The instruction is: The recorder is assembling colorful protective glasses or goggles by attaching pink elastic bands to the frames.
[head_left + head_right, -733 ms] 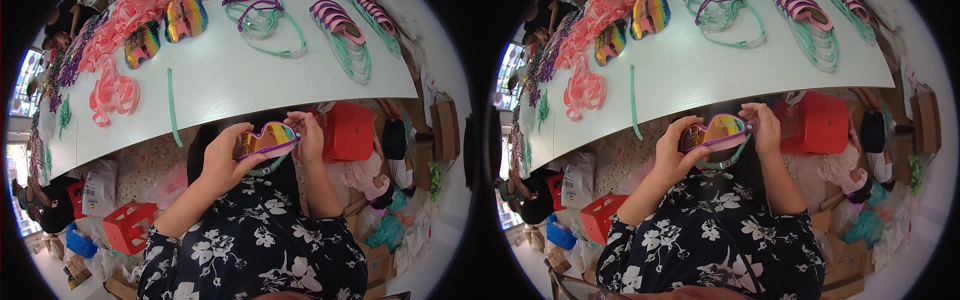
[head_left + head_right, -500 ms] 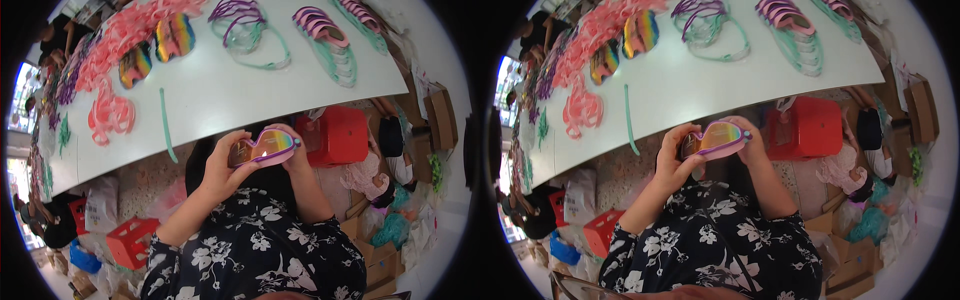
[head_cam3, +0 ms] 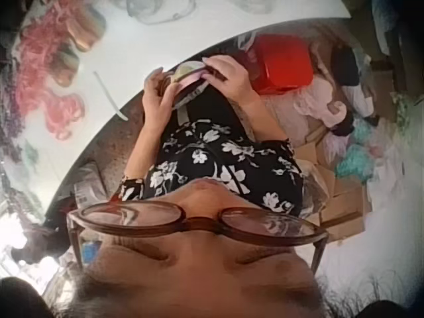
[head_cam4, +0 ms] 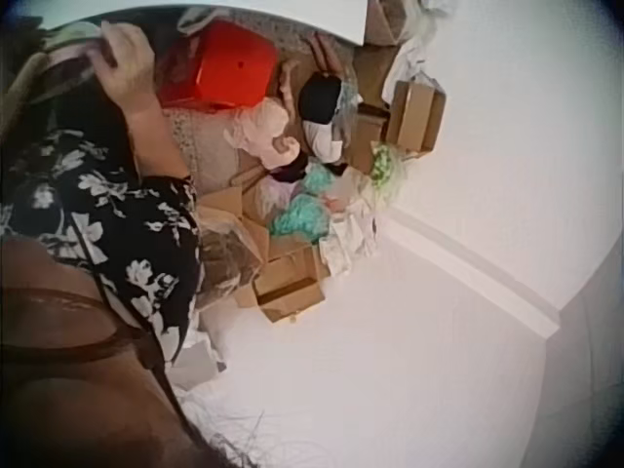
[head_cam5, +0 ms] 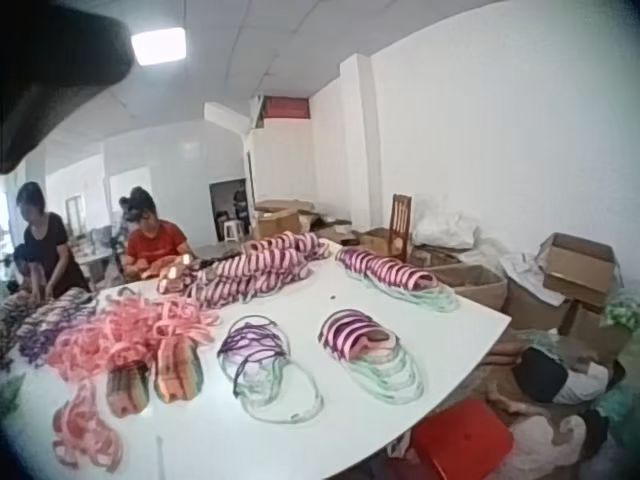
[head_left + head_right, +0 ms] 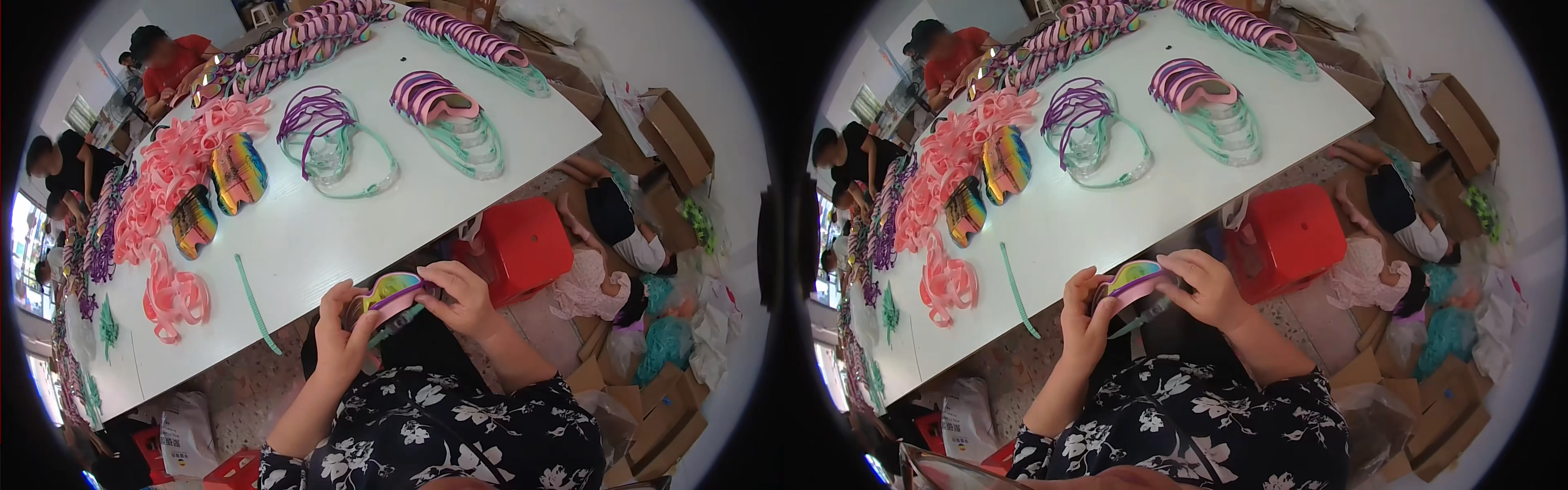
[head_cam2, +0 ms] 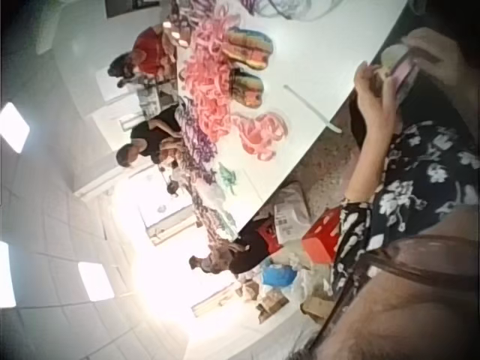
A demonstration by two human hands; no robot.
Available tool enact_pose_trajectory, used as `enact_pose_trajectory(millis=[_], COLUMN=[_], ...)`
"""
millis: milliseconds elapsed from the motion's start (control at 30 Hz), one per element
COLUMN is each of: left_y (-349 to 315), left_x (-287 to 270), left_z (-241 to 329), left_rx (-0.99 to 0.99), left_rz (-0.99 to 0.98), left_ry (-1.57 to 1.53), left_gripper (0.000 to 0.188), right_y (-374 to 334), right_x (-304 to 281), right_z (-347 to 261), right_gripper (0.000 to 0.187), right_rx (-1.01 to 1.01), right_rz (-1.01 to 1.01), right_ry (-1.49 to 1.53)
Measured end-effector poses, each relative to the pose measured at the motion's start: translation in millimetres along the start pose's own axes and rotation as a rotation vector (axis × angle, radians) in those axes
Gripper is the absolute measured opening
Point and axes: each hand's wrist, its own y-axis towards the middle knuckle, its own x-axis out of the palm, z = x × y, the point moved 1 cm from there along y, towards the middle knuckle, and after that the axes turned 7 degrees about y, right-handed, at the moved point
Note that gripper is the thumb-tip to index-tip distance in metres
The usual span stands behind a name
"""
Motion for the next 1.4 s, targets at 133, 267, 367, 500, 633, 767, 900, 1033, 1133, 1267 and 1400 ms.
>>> enact_pose_trajectory(millis=[133, 267, 367, 500, 633, 767, 900, 1033, 1133, 1267, 1400], left_y=[2.3, 2.1, -1.5, -19.1, -35.8, -50.7, -60.9, -67.6, -74.3, -77.9, -47.2], left_x=[8.3, 7.2, -3.9, -8.1, -11.6, -13.2, -25.4, -28.0, -35.9, -66.3, -108.0], left_z=[4.0, 9.5, 0.1, -21.6, -38.8, -56.6, -48.7, -45.0, -41.5, -47.4, -45.9], left_rx=[0.054, 0.164, 0.124, -0.058, -0.183, -0.245, -0.290, -0.294, -0.257, 0.142, 0.249], left_rz=[-0.005, 0.075, 0.105, 0.098, 0.033, 0.126, 0.086, 0.125, 0.094, 0.213, 0.559], left_ry=[0.013, 0.078, 0.060, -0.051, -0.048, -0.065, 0.057, 0.041, 0.102, 0.415, 0.748], left_gripper=[0.059, 0.060, 0.060, 0.048, 0.035, 0.032, 0.031, 0.029, 0.030, 0.013, 0.024], right_y=[8.7, 33.0, 68.5, 132.2, 177.5, 193.2, 205.7, 219.4, 220.0, 210.6, 185.9], right_x=[-9.7, -34.0, -68.6, -121.4, -148.5, -156.1, -153.7, -117.9, -103.6, -42.6, 61.0], right_z=[0.0, 8.0, 28.4, 72.5, 138.3, 206.5, 232.3, 194.4, 184.0, 133.7, 79.1], right_gripper=[0.035, 0.031, 0.024, 0.016, 0.017, 0.019, 0.026, 0.029, 0.029, 0.029, 0.024], right_rx=[-0.208, -0.377, -0.229, -0.137, -0.089, -0.054, 0.027, 0.313, 0.249, -0.138, -0.223], right_rz=[-0.058, -0.025, 0.166, 0.262, 0.248, 0.203, 0.129, -0.014, 0.083, 0.236, -0.048], right_ry=[-0.210, -0.431, -0.557, -0.450, -0.527, -0.736, -0.920, -1.192, -1.317, -0.963, -0.463])
